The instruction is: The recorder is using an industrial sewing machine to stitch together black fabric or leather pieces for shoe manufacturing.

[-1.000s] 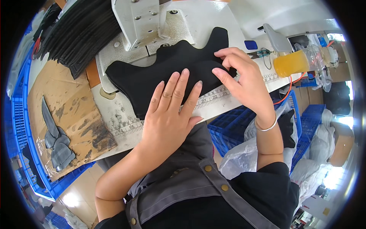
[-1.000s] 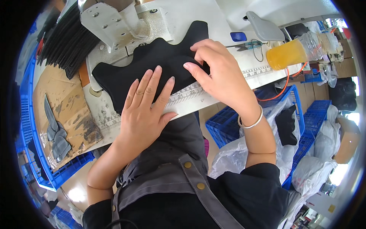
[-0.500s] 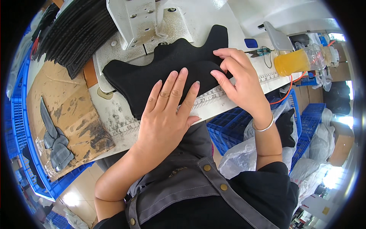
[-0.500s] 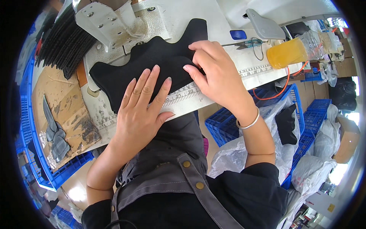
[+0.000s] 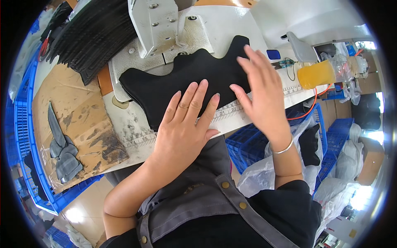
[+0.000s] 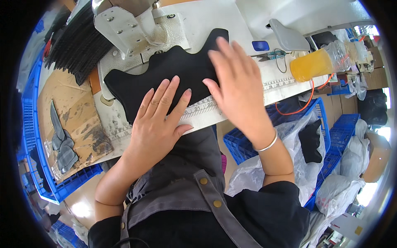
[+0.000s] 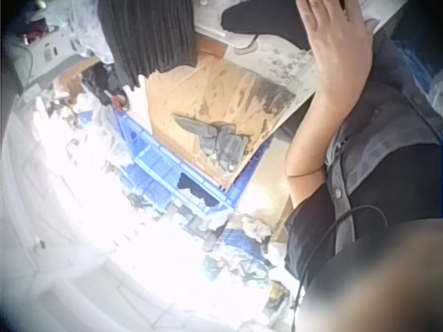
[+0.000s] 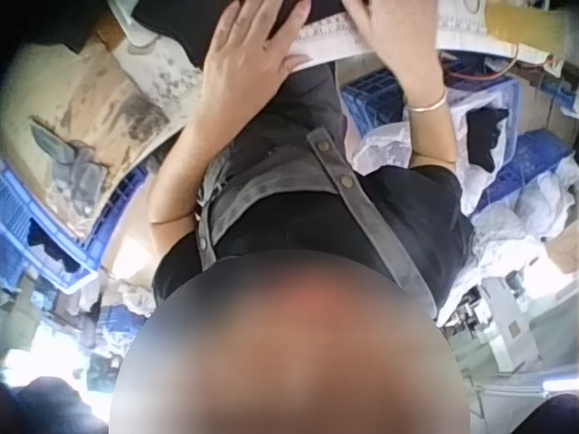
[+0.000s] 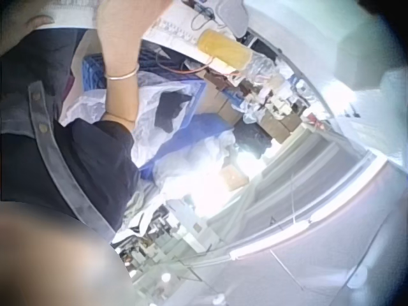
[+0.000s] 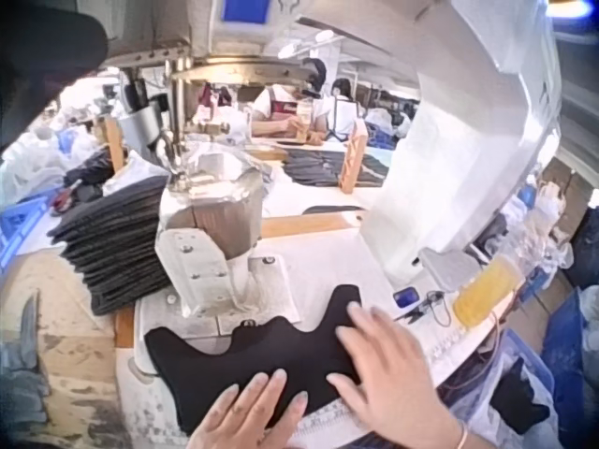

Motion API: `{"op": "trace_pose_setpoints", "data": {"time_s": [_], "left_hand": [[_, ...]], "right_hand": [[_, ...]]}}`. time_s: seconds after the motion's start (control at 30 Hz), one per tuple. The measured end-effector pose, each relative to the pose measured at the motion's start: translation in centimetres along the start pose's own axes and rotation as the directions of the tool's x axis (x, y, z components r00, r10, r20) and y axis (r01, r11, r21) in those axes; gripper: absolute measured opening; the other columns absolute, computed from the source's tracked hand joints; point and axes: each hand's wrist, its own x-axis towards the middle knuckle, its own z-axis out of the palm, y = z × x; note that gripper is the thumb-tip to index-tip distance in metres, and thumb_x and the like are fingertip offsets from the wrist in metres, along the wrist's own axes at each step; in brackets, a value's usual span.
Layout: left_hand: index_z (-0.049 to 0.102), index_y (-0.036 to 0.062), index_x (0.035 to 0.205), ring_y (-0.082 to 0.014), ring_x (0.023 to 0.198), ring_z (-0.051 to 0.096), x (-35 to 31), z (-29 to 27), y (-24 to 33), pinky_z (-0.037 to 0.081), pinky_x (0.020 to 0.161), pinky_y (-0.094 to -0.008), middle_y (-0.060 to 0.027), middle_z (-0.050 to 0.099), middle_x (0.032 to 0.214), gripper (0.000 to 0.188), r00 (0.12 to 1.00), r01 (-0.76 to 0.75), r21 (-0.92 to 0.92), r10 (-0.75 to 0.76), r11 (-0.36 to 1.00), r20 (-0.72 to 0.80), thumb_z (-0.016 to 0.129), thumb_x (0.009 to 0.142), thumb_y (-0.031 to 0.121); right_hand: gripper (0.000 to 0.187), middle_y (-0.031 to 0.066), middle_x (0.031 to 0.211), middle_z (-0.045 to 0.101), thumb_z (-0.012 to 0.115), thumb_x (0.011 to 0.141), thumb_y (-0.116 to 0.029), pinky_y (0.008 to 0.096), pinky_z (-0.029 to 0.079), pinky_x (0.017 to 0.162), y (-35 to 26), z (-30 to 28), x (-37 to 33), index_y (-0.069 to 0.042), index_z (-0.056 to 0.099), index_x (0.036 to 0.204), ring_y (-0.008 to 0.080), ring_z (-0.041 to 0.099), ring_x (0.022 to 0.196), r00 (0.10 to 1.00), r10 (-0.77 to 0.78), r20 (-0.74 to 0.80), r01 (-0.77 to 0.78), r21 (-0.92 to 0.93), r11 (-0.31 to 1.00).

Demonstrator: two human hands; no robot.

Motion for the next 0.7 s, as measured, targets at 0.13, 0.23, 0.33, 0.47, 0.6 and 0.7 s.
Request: {"op": "trace_pose_setpoints", "data": {"time_s": [0.13,0.23,0.33,0.47,0.6,0.7], "left_hand": [[0.047,0.0051,0.136,-0.0317,0.133,0.041,0.0,-0.1,-0.3,0.035,0.107,-0.0458,-0.0158,0.041,0.145,0.070,0.999,0.001,-0.059,-0.003,0.998,-0.042,0.070,0.076,0.033],[0.042,-0.0002,0.138,-0.0296,0.132,0.043,-0.6,-1.4,-0.5,0.036,0.107,-0.0441,-0.0145,0.043,0.144,0.074,0.997,0.070,-0.100,-0.071,0.992,-0.011,0.071,0.076,0.031],[0.038,-0.0035,0.139,-0.0281,0.132,0.044,-1.7,-2.3,-1.1,0.038,0.106,-0.0423,-0.0136,0.045,0.143,0.077,0.997,0.067,0.011,-0.067,0.998,0.030,0.071,0.077,0.029],[0.047,-0.0045,0.130,-0.0276,0.117,0.057,-1.0,-3.1,-2.1,0.042,0.101,-0.0407,-0.0146,0.060,0.124,0.061,0.998,0.016,0.004,-0.015,1.000,-0.059,0.070,0.080,0.023],[0.049,-0.0048,0.127,-0.0281,0.107,0.061,0.0,-3.7,-2.1,0.045,0.096,-0.0396,-0.0186,0.062,0.116,0.060,0.998,0.045,0.002,-0.045,0.999,-0.038,0.069,0.081,0.027],[0.043,-0.0039,0.134,-0.0304,0.113,0.055,0.1,-3.6,-1.6,0.041,0.099,-0.0407,-0.0181,0.055,0.128,0.074,0.979,0.021,0.069,-0.006,0.997,-0.205,0.070,0.077,0.035]], "right_hand": [[0.062,0.0117,0.149,0.037,0.062,0.087,-0.028,0.0486,0.032,0.107,-2.3,1.4,-0.4,-0.007,0.041,0.141,0.0283,0.037,0.136,0.950,-0.243,0.197,0.197,0.227,0.954],[0.064,0.0091,0.148,0.040,0.064,0.084,-0.027,0.0461,0.032,0.108,-0.8,0.6,-0.4,-0.007,0.042,0.141,0.0249,0.038,0.136,0.960,-0.162,0.229,0.155,0.045,0.987],[0.064,0.0095,0.146,0.043,0.065,0.083,-0.027,0.0427,0.036,0.107,2.0,0.0,-0.7,-0.005,0.044,0.139,0.0249,0.043,0.133,0.933,-0.258,0.251,0.275,-0.037,0.961],[0.054,0.0186,0.133,0.054,0.067,0.082,-0.025,0.0400,0.040,0.105,3.6,-1.1,1.4,0.003,0.054,0.126,0.0295,0.053,0.122,0.793,-0.554,0.255,0.593,-0.112,0.797],[0.042,0.0194,0.123,0.060,0.058,0.079,-0.013,0.0398,0.044,0.102,3.0,-2.3,3.3,0.008,0.058,0.116,0.0283,0.059,0.114,0.656,-0.675,0.337,0.753,-0.225,0.619],[0.037,0.0191,0.105,0.066,0.057,0.077,-0.010,0.0395,0.047,0.098,1.6,-4.1,4.0,0.010,0.060,0.108,0.0263,0.065,0.098,0.711,-0.673,0.204,0.697,-0.336,0.634]]}}
